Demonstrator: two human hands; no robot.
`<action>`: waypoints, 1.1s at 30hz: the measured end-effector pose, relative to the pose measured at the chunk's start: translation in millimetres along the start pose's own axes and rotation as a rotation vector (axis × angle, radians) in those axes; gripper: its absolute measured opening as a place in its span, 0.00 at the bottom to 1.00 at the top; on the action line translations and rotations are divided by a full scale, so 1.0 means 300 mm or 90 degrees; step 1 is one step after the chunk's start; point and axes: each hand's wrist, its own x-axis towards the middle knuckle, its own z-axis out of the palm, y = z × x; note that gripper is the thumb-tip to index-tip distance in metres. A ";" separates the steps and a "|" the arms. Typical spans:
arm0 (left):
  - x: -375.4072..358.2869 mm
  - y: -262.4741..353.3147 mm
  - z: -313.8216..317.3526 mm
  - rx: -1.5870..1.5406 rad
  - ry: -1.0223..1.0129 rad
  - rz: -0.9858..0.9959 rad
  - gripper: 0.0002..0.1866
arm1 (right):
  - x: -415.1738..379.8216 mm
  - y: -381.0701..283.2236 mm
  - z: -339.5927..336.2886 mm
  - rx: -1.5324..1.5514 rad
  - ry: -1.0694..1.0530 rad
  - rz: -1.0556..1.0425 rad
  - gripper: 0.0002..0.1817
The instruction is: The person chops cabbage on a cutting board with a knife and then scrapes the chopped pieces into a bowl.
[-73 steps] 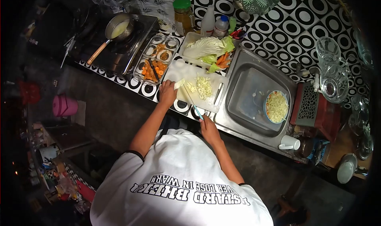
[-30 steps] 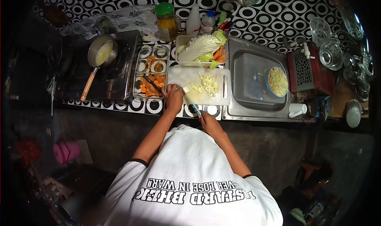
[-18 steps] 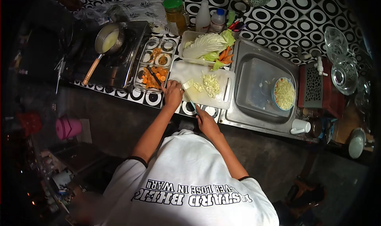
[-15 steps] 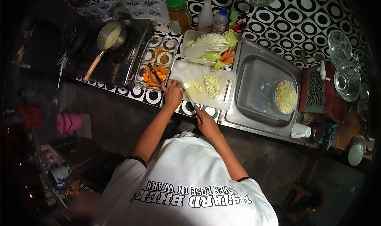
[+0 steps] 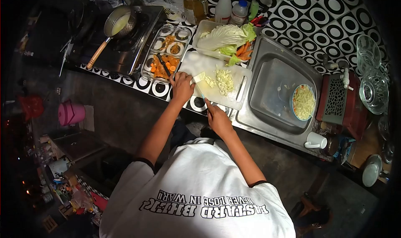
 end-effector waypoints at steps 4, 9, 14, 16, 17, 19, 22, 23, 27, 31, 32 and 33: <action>0.012 -0.002 -0.009 0.008 -0.017 0.006 0.17 | 0.004 -0.039 -0.011 -0.022 0.008 0.012 0.32; 0.026 -0.012 -0.024 0.009 -0.036 0.029 0.17 | 0.016 -0.067 -0.006 -0.061 0.040 0.008 0.33; 0.027 -0.030 -0.017 -0.019 -0.032 0.056 0.16 | 0.017 -0.103 -0.014 -0.120 0.019 0.013 0.35; 0.029 -0.025 -0.028 -0.019 -0.038 0.057 0.14 | 0.016 -0.124 -0.018 -0.130 0.006 0.033 0.35; 0.029 -0.029 -0.025 -0.021 -0.042 0.064 0.14 | 0.017 -0.135 -0.021 -0.139 -0.011 0.047 0.35; 0.028 -0.039 -0.016 -0.020 -0.022 0.076 0.14 | 0.016 -0.151 -0.021 -0.144 -0.012 0.059 0.35; 0.030 -0.049 -0.012 -0.027 -0.030 0.087 0.14 | 0.025 -0.182 -0.036 -0.146 -0.030 0.086 0.36; 0.030 -0.052 -0.012 -0.029 -0.035 0.096 0.14 | 0.030 -0.190 -0.038 -0.145 -0.049 0.097 0.36; 0.032 -0.060 -0.013 -0.035 -0.029 0.111 0.13 | 0.043 -0.209 -0.038 -0.157 -0.053 0.122 0.36; 0.036 -0.069 -0.018 -0.042 -0.020 0.132 0.12 | 0.053 -0.240 -0.053 -0.171 -0.059 0.140 0.36; 0.038 -0.070 -0.018 -0.044 -0.021 0.138 0.12 | 0.057 -0.246 -0.056 -0.175 -0.070 0.149 0.36; 0.038 -0.073 -0.016 -0.049 -0.018 0.138 0.12 | 0.058 -0.250 -0.056 -0.180 -0.082 0.159 0.37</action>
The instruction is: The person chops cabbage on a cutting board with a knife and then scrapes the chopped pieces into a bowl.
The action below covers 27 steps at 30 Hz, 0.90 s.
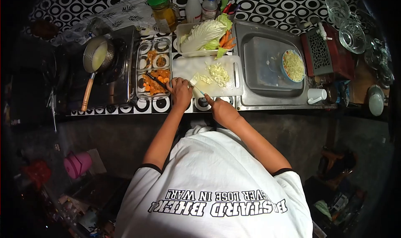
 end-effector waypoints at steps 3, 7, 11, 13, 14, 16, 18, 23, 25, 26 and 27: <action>-0.004 -0.007 0.003 -0.008 0.002 0.007 0.12 | 0.001 0.003 0.022 0.009 0.005 0.004 0.38; -0.008 -0.012 0.002 -0.006 -0.002 0.019 0.13 | -0.016 0.019 0.048 0.010 0.028 -0.009 0.39; -0.010 -0.013 -0.002 -0.016 0.009 0.028 0.13 | -0.029 0.041 0.044 0.026 0.031 -0.025 0.41; -0.011 -0.012 0.000 -0.012 0.010 0.031 0.14 | -0.035 0.044 0.050 0.028 0.027 -0.026 0.41; -0.008 -0.011 0.002 -0.010 0.012 0.030 0.14 | -0.036 0.047 0.063 0.025 0.031 -0.026 0.42; -0.008 -0.016 0.009 0.016 -0.012 0.017 0.13 | -0.043 0.056 0.083 0.021 0.032 -0.030 0.42; -0.009 -0.016 0.013 0.013 -0.007 0.009 0.13 | -0.050 0.072 0.102 0.042 0.051 -0.036 0.42; -0.002 0.004 -0.011 0.004 -0.014 0.000 0.13 | -0.061 0.148 0.209 0.072 0.095 -0.053 0.46; -0.002 0.003 -0.011 0.004 -0.012 -0.003 0.13 | -0.045 0.177 0.238 0.066 0.076 -0.059 0.48; -0.002 0.002 -0.011 0.000 -0.013 0.000 0.13 | -0.040 0.192 0.252 0.061 0.059 -0.060 0.50; -0.001 0.000 -0.010 0.002 -0.011 -0.002 0.13 | -0.036 0.191 0.243 0.060 0.058 -0.063 0.50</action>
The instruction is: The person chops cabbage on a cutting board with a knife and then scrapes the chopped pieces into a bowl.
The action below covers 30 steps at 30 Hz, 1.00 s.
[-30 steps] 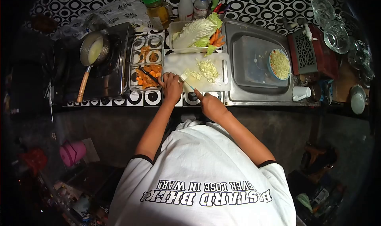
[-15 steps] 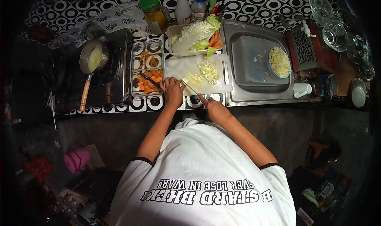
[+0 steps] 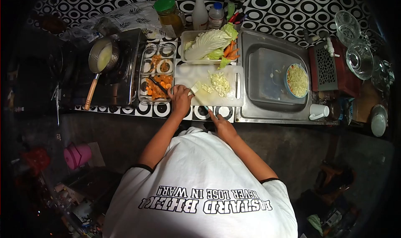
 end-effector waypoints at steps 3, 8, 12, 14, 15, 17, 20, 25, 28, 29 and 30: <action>0.001 0.001 0.004 -0.015 0.003 -0.007 0.13 | 0.008 0.000 -0.017 0.054 0.007 0.004 0.53; 0.004 0.005 -0.001 -0.014 -0.013 -0.015 0.14 | 0.013 -0.002 -0.024 0.053 0.015 -0.015 0.53; 0.005 -0.004 0.013 -0.007 -0.011 -0.023 0.14 | 0.025 -0.010 -0.023 0.036 0.017 -0.021 0.49; 0.005 -0.003 0.013 -0.007 -0.013 -0.026 0.15 | 0.061 0.003 0.001 0.020 0.032 -0.033 0.48; 0.005 0.000 0.011 -0.004 -0.016 -0.032 0.15 | 0.084 0.006 0.014 0.008 0.045 -0.047 0.47; 0.001 -0.001 0.011 0.003 -0.005 -0.033 0.16 | 0.136 -0.013 0.036 0.006 0.079 -0.063 0.46; -0.003 -0.002 0.030 0.009 0.004 -0.038 0.16 | 0.179 -0.014 0.048 -0.001 0.072 -0.040 0.46; -0.019 0.007 0.032 0.010 0.026 -0.053 0.15 | 0.149 0.018 0.020 0.048 0.086 -0.065 0.43; -0.048 0.023 0.053 0.015 0.054 -0.086 0.15 | 0.072 0.050 -0.005 0.077 0.071 -0.057 0.41; -0.059 0.031 0.057 0.016 0.062 -0.097 0.15 | 0.043 0.067 -0.020 0.090 0.065 -0.052 0.39; -0.070 0.044 0.056 0.035 0.056 -0.118 0.16 | 0.021 0.085 -0.030 0.089 0.041 -0.037 0.37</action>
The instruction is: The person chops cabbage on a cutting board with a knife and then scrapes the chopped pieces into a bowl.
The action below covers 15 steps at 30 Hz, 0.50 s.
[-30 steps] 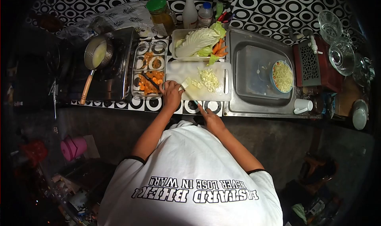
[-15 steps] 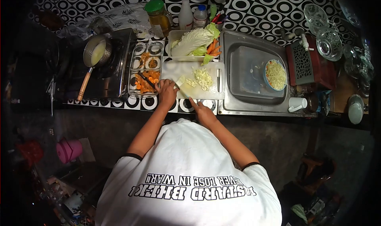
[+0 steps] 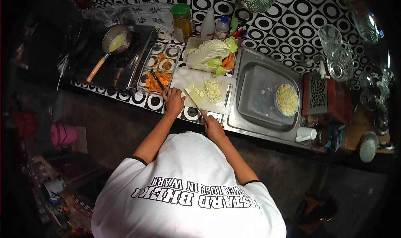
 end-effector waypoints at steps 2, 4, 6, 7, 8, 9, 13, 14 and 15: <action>-0.020 0.014 -0.004 0.024 -0.012 -0.026 0.16 | -0.034 0.027 -0.017 -0.009 -0.011 -0.011 0.36; -0.037 0.022 -0.002 0.036 0.002 -0.032 0.15 | -0.048 0.032 -0.029 -0.021 -0.018 -0.007 0.34; -0.054 0.032 -0.005 0.052 0.015 -0.029 0.15 | -0.032 0.030 -0.036 -0.025 -0.023 -0.024 0.34; -0.064 0.042 -0.005 0.056 0.009 -0.050 0.16 | -0.019 0.030 -0.039 -0.031 -0.022 -0.033 0.34; -0.072 0.054 -0.005 0.060 0.004 -0.070 0.17 | 0.000 0.031 -0.039 -0.028 -0.022 -0.038 0.34; -0.079 0.060 -0.003 0.064 -0.001 -0.089 0.17 | 0.022 0.032 -0.038 -0.031 -0.003 -0.061 0.34; -0.138 0.070 -0.006 0.062 0.024 -0.079 0.18 | 0.090 0.025 -0.072 -0.019 -0.005 -0.100 0.34; -0.149 0.071 -0.012 0.045 0.015 -0.078 0.18 | 0.096 0.019 -0.093 -0.015 -0.002 -0.102 0.33; -0.157 0.075 -0.018 0.025 0.005 -0.076 0.18 | 0.097 0.013 -0.113 -0.015 0.002 -0.104 0.33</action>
